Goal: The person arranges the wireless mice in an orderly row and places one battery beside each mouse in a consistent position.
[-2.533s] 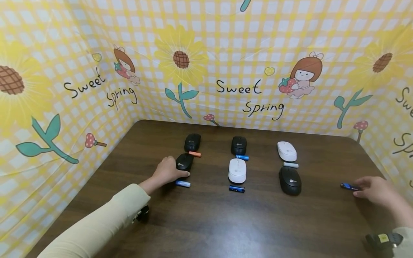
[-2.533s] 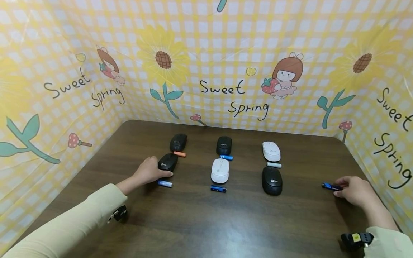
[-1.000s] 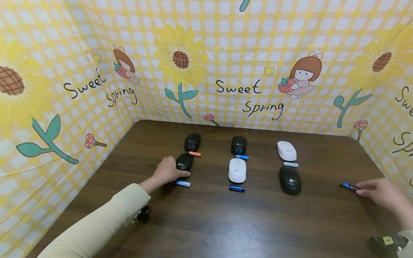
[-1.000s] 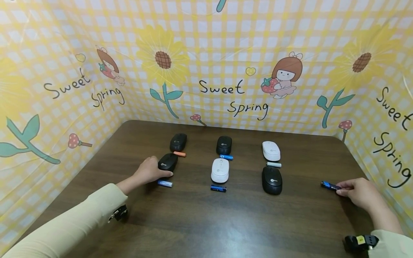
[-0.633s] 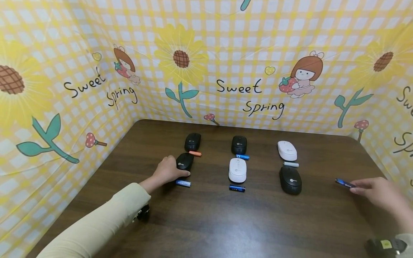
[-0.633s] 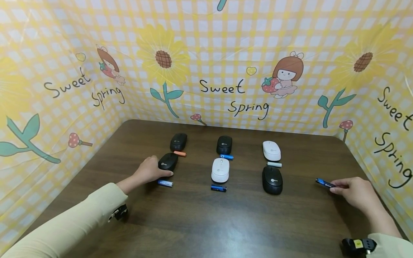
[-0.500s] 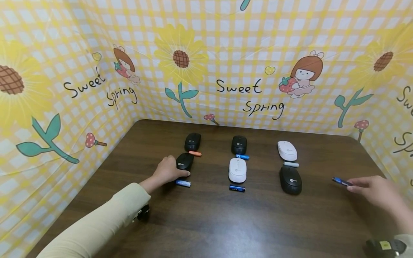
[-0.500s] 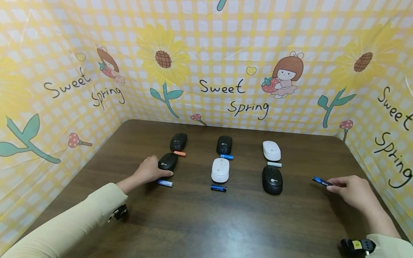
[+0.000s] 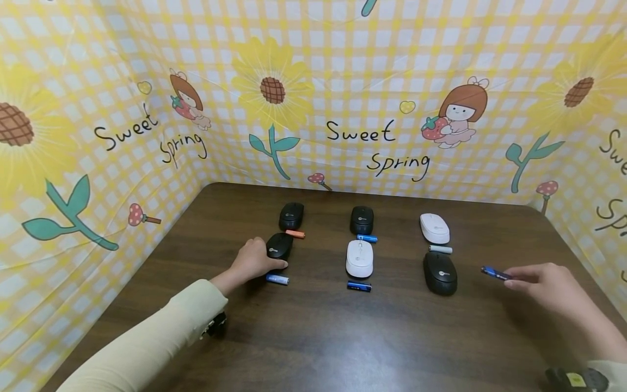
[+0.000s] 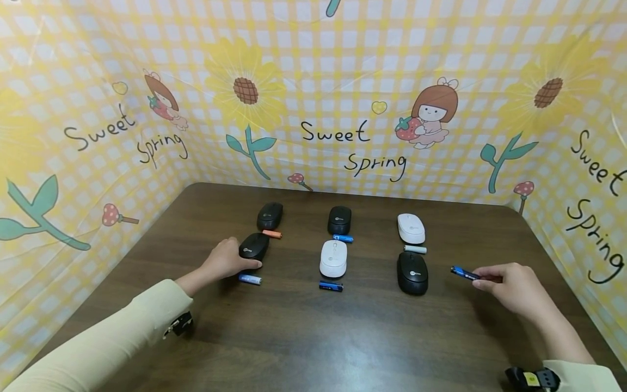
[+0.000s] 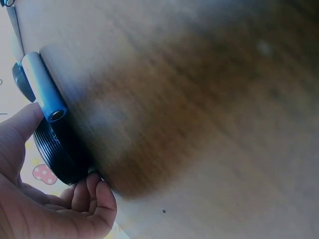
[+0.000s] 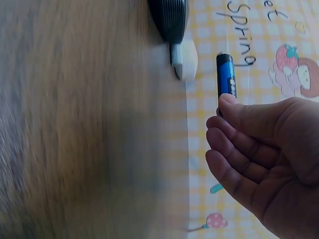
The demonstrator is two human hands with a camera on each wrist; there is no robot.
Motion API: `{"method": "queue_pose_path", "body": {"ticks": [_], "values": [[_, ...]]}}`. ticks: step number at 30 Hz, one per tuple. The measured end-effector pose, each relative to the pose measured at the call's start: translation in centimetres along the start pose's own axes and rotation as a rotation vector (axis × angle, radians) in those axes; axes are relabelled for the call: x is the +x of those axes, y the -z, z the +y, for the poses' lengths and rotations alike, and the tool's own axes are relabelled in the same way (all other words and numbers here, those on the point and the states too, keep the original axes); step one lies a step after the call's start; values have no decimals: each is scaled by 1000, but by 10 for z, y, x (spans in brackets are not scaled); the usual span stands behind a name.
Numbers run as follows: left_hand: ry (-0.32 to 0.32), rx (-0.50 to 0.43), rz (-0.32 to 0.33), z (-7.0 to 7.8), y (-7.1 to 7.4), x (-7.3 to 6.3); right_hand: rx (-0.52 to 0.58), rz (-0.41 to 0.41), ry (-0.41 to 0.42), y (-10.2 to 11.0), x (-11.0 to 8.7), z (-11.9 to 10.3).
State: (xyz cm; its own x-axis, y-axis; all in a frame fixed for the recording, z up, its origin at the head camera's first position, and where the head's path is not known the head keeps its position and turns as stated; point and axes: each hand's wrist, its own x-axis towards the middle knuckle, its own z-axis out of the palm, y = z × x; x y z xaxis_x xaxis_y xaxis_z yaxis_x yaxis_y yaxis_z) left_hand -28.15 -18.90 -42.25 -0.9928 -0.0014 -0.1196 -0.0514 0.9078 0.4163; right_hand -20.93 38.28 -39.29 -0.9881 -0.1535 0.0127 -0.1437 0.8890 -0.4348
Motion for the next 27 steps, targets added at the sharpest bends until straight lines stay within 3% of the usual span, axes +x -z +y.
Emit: {"method": "queue_pose_path", "body": {"ticks": [17,27], "values": [[3,2,-4,1,1,0,22,-4,93,-24,1,-29],[8,0,-3,1,0,0,33,-46,164,-39,2,-41]]}}
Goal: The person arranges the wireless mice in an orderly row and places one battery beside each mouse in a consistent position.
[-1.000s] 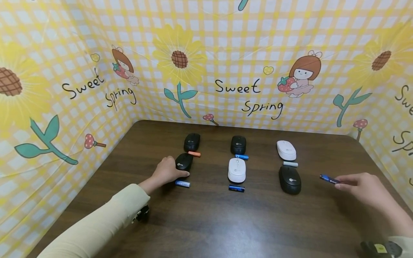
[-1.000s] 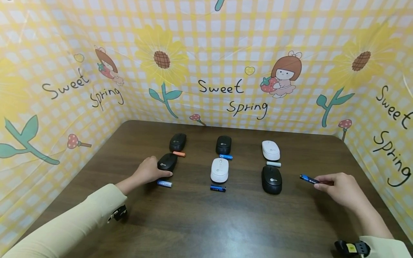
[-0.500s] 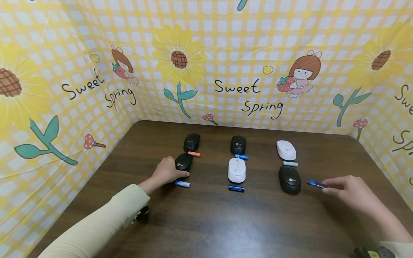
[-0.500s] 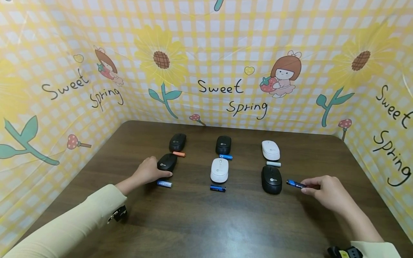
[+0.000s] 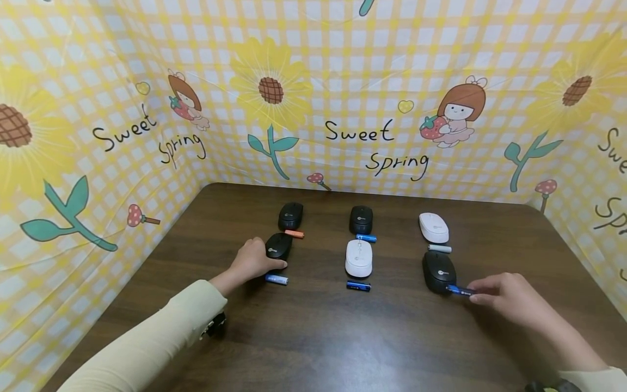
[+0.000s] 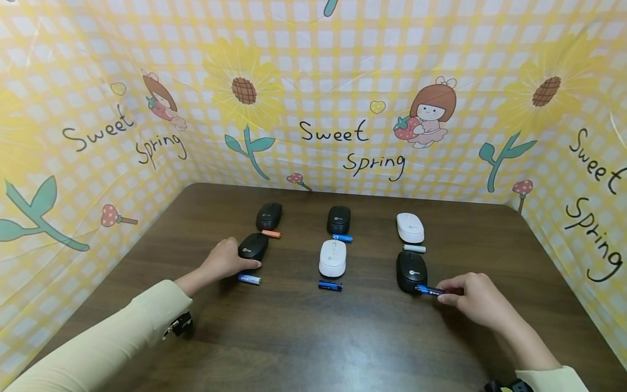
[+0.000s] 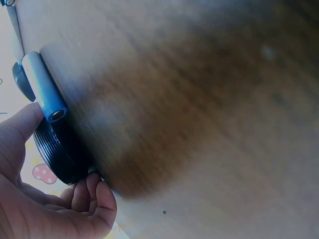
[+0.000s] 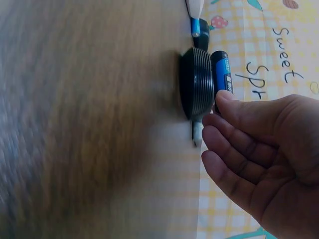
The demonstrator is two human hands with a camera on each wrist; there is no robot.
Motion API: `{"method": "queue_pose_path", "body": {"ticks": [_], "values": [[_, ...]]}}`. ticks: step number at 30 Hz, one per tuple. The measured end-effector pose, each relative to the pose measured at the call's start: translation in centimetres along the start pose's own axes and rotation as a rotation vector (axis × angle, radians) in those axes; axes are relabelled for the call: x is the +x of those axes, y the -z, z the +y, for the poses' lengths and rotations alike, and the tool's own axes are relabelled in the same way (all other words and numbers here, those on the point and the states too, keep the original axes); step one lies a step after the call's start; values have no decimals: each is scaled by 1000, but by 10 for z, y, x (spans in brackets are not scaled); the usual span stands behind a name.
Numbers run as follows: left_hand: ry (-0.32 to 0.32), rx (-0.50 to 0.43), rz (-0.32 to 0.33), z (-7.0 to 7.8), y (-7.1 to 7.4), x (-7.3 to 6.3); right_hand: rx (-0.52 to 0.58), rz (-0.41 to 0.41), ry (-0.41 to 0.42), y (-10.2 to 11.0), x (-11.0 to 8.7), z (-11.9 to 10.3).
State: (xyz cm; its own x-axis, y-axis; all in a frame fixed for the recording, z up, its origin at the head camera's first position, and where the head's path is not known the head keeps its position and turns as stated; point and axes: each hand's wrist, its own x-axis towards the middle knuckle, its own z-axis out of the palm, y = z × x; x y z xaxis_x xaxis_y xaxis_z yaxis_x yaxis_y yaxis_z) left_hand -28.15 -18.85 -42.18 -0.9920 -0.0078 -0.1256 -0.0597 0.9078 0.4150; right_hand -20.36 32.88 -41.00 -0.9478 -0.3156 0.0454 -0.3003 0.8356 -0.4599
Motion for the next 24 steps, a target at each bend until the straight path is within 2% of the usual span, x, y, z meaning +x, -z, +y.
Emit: {"method": "queue_pose_path", "body": {"ticks": [11,24], "values": [[-6,1,0,0,0,1,-9,-53,42,-11,6,-7],[-21,-3,2,0,1,-1,-26,-56,67,-17,9,-7]]}}
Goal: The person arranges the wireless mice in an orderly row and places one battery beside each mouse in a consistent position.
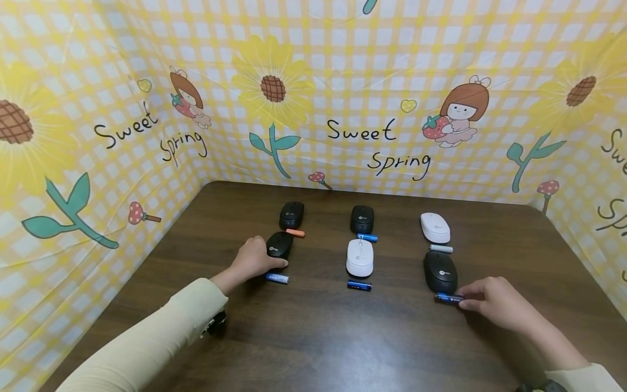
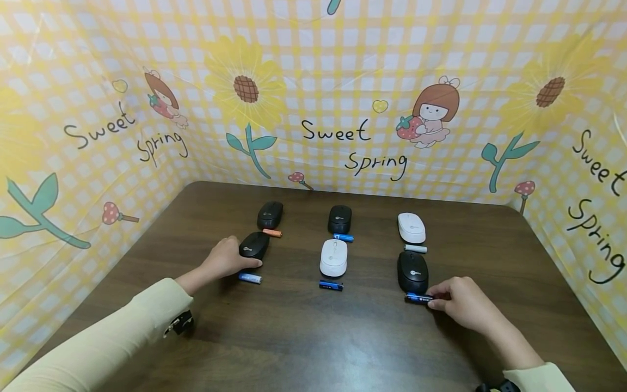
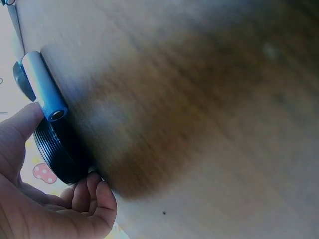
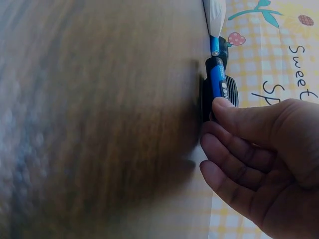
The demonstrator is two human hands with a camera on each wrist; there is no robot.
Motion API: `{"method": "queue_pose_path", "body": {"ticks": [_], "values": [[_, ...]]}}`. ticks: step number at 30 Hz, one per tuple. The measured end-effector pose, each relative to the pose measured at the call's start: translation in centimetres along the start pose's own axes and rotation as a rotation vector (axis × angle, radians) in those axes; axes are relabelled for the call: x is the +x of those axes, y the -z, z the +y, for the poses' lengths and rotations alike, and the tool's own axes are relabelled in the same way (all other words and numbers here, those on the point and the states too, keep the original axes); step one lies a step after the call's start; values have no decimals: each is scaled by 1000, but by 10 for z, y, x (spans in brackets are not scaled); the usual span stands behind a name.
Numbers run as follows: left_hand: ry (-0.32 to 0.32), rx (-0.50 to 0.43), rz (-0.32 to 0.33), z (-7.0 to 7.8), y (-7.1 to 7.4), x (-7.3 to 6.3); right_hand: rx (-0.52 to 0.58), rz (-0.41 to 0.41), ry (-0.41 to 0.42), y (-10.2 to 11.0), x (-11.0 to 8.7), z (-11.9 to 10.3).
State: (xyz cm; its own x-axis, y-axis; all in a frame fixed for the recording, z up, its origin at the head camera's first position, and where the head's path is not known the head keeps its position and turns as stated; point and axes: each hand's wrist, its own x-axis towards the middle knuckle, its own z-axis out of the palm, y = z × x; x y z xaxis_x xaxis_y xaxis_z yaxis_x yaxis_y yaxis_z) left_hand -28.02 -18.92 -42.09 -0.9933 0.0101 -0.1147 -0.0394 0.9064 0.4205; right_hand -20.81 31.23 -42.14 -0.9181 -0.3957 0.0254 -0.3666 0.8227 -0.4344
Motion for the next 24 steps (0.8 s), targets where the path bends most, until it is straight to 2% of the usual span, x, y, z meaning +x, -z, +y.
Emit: {"method": "queue_pose_path", "body": {"ticks": [12,24], "values": [[7,-1,-1,0,0,-1,-6,-20,-24,-1,2,0],[2,5,-3,1,2,1,-14,0,-15,-4,1,-1]]}}
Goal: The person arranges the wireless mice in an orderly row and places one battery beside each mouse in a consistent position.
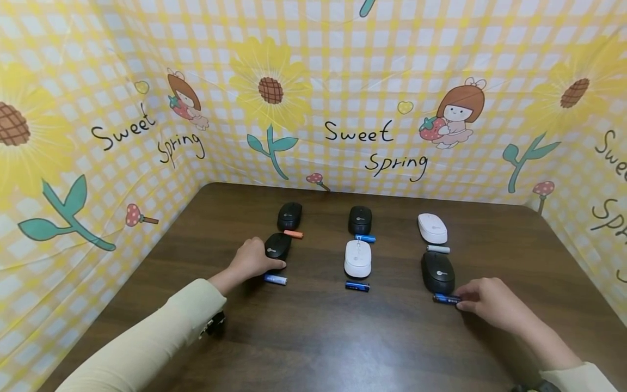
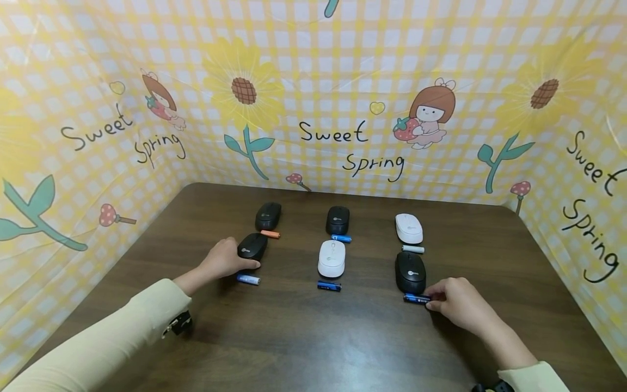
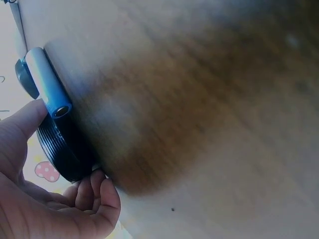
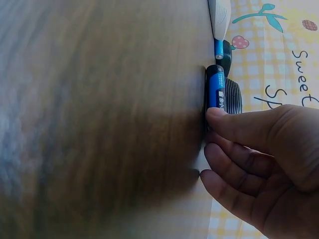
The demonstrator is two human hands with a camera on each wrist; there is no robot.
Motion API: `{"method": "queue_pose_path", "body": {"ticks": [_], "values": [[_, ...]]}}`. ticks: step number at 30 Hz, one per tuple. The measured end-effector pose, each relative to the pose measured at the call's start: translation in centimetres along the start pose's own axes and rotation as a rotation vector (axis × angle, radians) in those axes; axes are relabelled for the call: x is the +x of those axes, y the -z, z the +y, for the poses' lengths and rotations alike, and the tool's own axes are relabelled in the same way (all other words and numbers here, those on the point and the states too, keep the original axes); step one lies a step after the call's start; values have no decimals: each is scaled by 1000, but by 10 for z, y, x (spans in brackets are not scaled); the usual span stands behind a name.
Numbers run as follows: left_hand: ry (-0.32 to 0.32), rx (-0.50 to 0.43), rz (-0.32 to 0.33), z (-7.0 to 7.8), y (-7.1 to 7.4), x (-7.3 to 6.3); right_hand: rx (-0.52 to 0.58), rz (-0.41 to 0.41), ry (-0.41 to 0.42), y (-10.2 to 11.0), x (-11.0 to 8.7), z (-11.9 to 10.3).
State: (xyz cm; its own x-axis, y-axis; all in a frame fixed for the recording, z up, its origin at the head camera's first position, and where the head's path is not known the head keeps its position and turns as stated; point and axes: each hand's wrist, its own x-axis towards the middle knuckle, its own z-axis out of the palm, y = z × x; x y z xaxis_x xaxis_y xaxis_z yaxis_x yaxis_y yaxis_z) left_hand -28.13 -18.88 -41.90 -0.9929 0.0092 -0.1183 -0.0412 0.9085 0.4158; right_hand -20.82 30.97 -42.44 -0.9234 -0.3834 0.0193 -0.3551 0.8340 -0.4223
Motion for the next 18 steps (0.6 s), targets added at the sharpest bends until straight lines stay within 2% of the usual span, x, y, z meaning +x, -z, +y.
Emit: {"method": "queue_pose_path", "body": {"ticks": [8,18], "values": [[22,-2,-18,-2,0,2,21,3,-8,-1,0,0],[9,-4,-8,0,2,2,31,-11,-26,0,1,1]]}}
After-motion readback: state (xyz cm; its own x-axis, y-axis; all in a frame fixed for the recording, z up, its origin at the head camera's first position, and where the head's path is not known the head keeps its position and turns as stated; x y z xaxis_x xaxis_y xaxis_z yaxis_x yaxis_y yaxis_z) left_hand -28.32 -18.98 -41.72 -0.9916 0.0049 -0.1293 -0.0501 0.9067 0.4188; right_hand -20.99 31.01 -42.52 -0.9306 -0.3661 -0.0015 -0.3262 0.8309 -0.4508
